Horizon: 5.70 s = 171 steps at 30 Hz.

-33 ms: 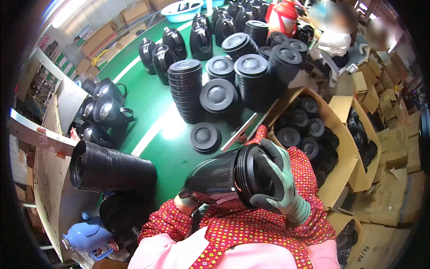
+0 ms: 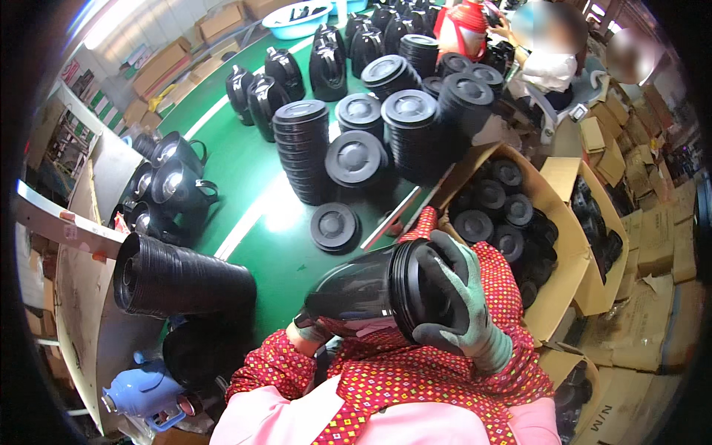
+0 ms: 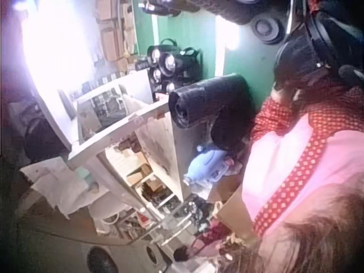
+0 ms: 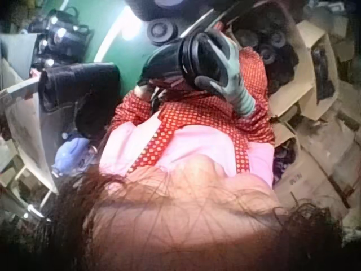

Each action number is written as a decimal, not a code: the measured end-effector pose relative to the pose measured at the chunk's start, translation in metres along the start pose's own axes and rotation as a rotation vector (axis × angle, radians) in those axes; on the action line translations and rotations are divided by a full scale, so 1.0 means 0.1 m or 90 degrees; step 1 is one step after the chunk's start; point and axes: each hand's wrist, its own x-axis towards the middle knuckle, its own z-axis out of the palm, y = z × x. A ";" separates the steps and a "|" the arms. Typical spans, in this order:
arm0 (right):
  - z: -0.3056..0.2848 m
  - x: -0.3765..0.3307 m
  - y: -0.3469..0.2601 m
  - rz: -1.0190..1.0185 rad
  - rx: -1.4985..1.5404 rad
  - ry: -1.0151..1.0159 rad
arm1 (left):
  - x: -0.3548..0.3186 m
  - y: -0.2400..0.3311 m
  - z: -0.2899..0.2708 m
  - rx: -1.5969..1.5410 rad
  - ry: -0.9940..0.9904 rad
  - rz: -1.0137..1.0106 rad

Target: The person repeatedly picks up black cylindrical containers and circular lids from a green worktable, inserts the lids into the containers, and places the assembled units into a cardboard box. The process is performed one at a time with gloved hands.

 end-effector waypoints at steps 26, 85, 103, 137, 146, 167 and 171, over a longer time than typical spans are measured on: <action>-0.45 -0.89 0.28 -0.153 0.227 0.169 | 0.49 0.39 0.55 0.062 0.071 0.048; 0.25 -1.16 0.43 0.242 0.589 0.478 | 0.74 0.68 0.61 0.410 0.071 0.153; -0.38 -0.71 0.09 0.023 -0.028 0.056 | 0.76 1.74 1.11 0.942 -0.202 0.265; -0.79 -1.32 1.43 0.361 0.033 0.307 | 0.60 -0.04 0.06 1.017 0.143 0.097; -0.35 -1.05 0.73 0.342 -0.127 0.059 | 1.26 -0.36 -0.49 0.980 0.092 -0.052; -0.42 -0.77 2.43 0.011 0.245 0.067 | 2.32 0.90 1.31 0.676 -0.332 0.139; -0.27 -0.81 2.41 0.018 0.500 0.133 | 2.51 0.44 1.64 0.445 -0.538 0.208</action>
